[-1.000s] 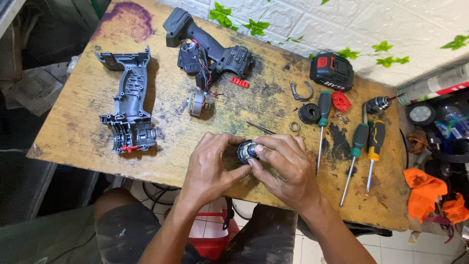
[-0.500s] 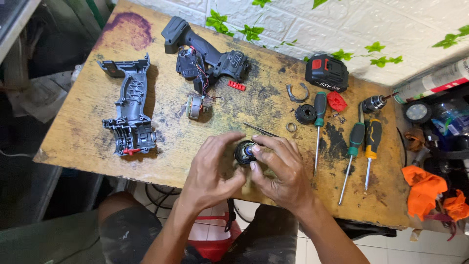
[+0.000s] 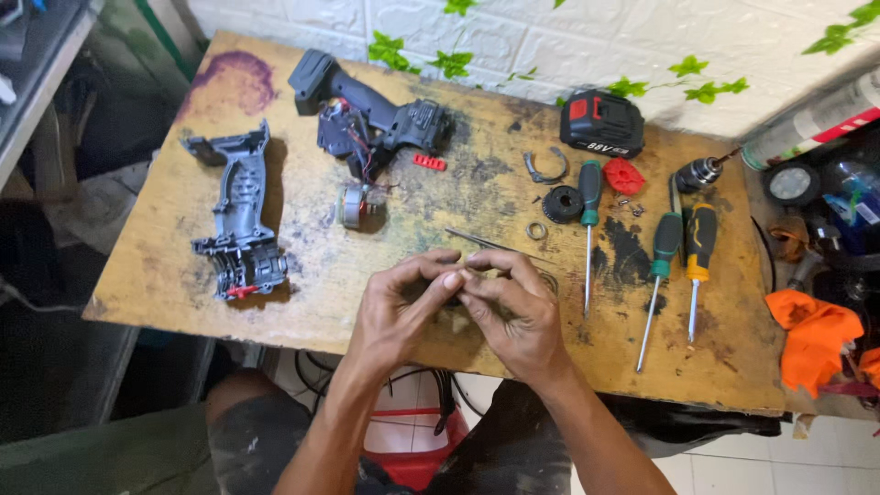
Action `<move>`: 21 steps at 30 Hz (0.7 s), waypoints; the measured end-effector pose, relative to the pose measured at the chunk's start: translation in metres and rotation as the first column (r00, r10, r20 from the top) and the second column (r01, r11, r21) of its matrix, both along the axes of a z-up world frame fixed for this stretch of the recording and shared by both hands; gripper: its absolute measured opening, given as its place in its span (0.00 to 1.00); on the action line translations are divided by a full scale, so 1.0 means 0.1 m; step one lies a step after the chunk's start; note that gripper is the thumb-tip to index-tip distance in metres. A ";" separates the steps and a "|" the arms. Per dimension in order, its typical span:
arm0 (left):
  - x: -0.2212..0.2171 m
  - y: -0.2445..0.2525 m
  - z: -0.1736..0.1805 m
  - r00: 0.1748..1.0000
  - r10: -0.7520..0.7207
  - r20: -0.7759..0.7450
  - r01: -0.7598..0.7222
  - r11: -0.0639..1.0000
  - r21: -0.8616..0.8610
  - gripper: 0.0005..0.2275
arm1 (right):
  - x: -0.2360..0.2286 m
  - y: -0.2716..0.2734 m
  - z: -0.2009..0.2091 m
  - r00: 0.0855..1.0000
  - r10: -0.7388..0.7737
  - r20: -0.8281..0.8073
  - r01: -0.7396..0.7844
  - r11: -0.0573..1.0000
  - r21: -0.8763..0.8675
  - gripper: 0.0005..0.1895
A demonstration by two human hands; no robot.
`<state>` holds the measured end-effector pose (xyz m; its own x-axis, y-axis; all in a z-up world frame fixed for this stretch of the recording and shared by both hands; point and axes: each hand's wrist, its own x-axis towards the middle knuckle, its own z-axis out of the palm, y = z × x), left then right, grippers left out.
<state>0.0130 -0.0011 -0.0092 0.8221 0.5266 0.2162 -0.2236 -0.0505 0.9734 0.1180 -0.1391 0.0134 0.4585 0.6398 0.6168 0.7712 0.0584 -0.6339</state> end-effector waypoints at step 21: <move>0.00 -0.17 0.17 0.999 0.045 -0.029 -0.038 0.979 0.201 0.06 | 0.03 -0.20 -0.15 0.975 -0.175 0.134 0.219 0.841 -0.494 0.41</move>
<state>0.0132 -0.0183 0.0079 0.8089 0.5093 0.2937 -0.1851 -0.2535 0.9495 0.1210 -0.1592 -0.0012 0.5712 0.7734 0.2750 0.7816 -0.4102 -0.4699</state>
